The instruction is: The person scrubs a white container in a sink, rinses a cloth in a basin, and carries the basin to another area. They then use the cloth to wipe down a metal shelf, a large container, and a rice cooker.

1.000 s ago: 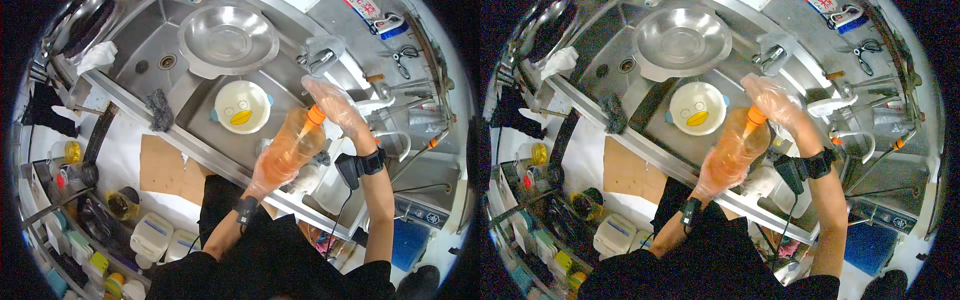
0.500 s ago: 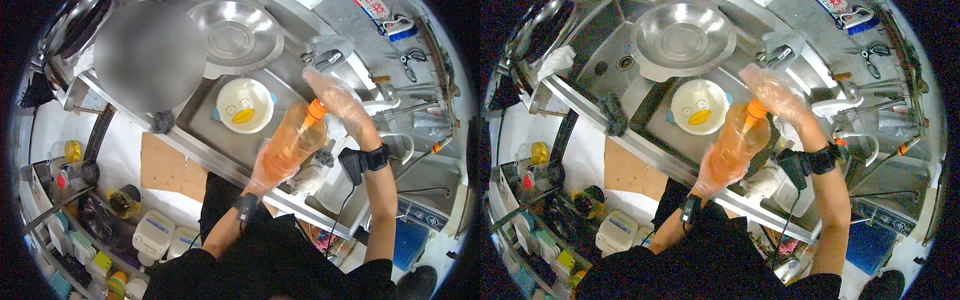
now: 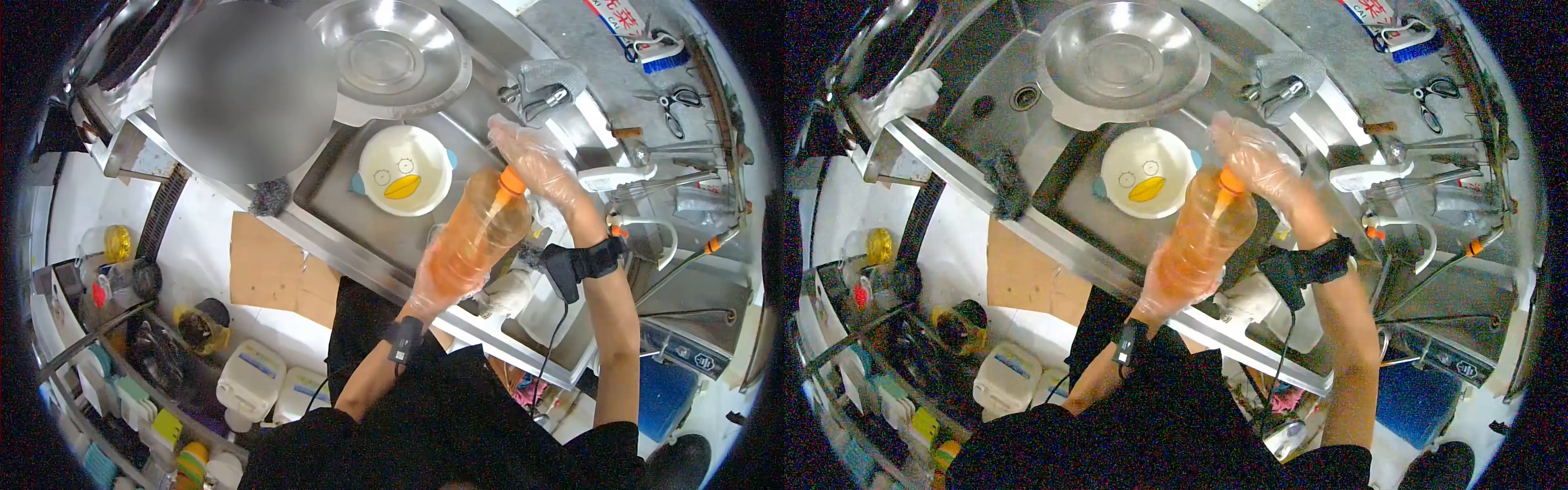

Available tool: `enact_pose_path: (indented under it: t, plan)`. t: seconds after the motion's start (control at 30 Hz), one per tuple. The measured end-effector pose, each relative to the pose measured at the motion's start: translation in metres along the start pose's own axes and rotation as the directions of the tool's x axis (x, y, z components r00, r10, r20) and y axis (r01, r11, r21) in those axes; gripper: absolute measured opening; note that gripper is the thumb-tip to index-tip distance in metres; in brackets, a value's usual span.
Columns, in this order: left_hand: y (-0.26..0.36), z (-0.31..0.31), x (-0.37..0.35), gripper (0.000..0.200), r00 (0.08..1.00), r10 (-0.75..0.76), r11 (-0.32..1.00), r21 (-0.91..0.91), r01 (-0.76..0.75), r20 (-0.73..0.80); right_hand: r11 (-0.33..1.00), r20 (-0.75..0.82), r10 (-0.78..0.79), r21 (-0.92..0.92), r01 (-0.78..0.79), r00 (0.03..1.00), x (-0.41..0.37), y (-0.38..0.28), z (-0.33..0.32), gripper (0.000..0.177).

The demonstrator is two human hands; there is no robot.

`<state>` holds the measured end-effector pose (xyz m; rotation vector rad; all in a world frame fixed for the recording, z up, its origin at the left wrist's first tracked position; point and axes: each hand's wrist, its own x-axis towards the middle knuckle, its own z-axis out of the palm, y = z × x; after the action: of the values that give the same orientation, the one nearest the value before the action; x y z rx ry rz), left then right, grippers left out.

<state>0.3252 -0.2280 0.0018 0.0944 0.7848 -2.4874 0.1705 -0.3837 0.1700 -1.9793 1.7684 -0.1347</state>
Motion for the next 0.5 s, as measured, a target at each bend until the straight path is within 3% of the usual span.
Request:
enact_pose_path:
  t: [0.07, 0.2, 0.27, 0.3, 0.37, 0.5]
  plan:
    - [-0.001, -0.004, 0.002, 0.061, 0.998, -0.048, 0.999, 0.009, 0.047, 0.029, 0.966, 0.054, -0.125, -0.222, 0.134, 0.991, 0.001, 0.008, 0.007, 0.047]
    - [0.001, -0.005, 0.003, 0.062, 0.995, -0.017, 0.998, -0.062, 0.011, -0.1, 0.975, 0.068, -0.048, -0.216, 0.062, 0.997, -0.001, 0.014, 0.001, 0.046]
    - [0.004, -0.003, 0.002, 0.063, 0.998, 0.027, 0.999, -0.043, -0.03, -0.061, 0.828, 0.008, -0.492, -0.304, 0.471, 0.87, -0.001, 0.055, 0.004, 0.046]
    - [0.006, -0.003, 0.003, 0.063, 0.998, 0.028, 0.999, -0.041, -0.03, -0.061, 0.828, 0.007, -0.493, -0.305, 0.471, 0.87, -0.003, 0.044, 0.0, 0.046]
    - [0.006, -0.006, 0.004, 0.062, 0.997, 0.058, 0.998, 0.019, -0.057, -0.053, 0.975, -0.006, -0.178, -0.134, 0.175, 0.984, -0.009, 0.013, -0.012, 0.044]
    - [0.008, -0.006, 0.004, 0.062, 0.998, 0.062, 0.997, 0.048, -0.061, -0.027, 0.984, -0.003, -0.145, -0.11, 0.144, 0.989, -0.004, 0.011, -0.009, 0.044]
